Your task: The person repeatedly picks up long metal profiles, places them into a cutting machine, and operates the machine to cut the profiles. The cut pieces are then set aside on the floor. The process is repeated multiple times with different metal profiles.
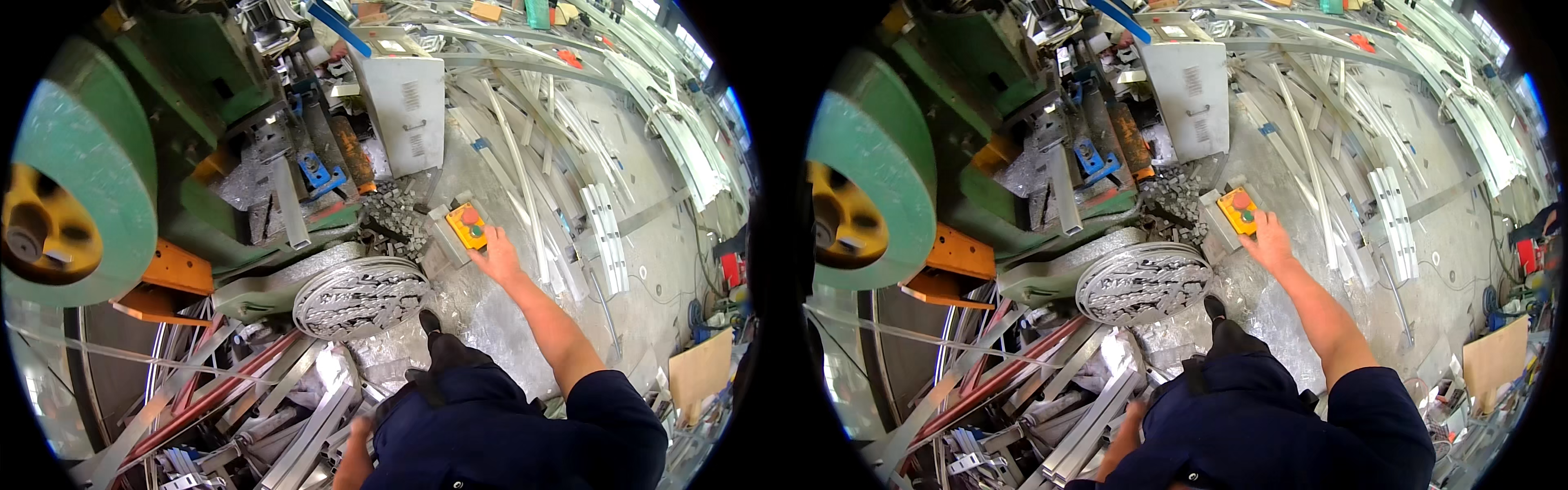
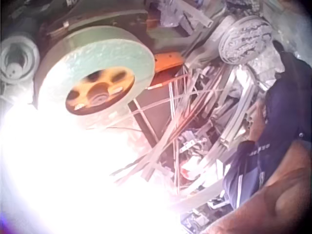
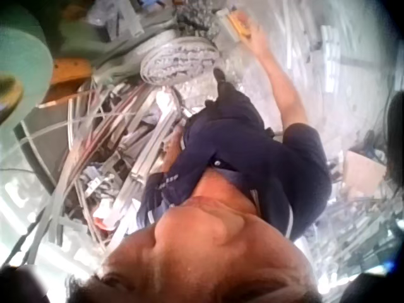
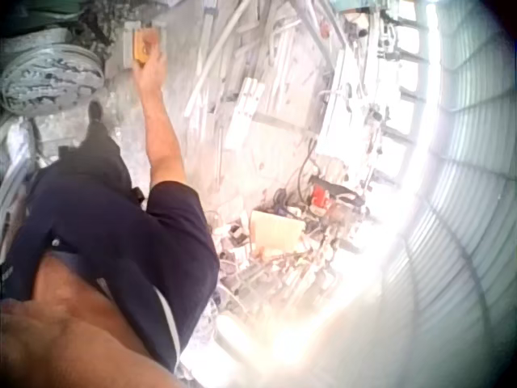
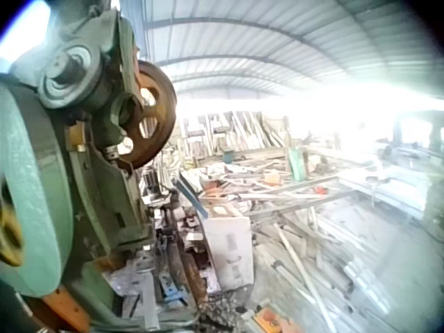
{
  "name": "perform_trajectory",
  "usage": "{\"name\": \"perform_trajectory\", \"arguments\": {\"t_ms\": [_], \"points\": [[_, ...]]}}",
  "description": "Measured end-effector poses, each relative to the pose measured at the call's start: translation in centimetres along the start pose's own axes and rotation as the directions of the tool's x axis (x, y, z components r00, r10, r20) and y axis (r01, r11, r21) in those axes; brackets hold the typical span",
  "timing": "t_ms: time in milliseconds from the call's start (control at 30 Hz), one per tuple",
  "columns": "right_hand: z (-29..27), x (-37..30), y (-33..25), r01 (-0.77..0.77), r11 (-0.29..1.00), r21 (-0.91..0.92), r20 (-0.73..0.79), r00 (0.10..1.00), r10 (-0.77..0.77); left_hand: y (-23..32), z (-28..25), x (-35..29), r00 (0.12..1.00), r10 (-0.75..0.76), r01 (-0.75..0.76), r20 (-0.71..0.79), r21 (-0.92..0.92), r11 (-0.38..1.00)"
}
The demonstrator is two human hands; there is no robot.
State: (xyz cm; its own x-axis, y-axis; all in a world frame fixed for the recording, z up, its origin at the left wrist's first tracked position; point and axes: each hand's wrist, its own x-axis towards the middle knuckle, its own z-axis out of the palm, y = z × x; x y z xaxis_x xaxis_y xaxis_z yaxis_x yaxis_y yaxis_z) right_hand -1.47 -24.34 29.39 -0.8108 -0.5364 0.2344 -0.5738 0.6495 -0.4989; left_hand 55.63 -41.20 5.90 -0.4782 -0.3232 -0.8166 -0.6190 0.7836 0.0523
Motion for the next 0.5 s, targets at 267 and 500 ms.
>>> {"name": "perform_trajectory", "arguments": {"t_ms": [267,500], "points": [[0.8,0.0,1.4,-0.016,0.996,-0.089,0.065,0.998,0.021,3.0,10.2,-9.8,0.958,-0.217,0.285,0.188,-0.704,0.650],[1.3,0.3,2.5,0.011,0.991,-0.130,0.071,0.997,-0.002,4.9,-0.5,-4.9,0.919,-0.373,-0.070,-0.124,-0.985,0.155]]}}
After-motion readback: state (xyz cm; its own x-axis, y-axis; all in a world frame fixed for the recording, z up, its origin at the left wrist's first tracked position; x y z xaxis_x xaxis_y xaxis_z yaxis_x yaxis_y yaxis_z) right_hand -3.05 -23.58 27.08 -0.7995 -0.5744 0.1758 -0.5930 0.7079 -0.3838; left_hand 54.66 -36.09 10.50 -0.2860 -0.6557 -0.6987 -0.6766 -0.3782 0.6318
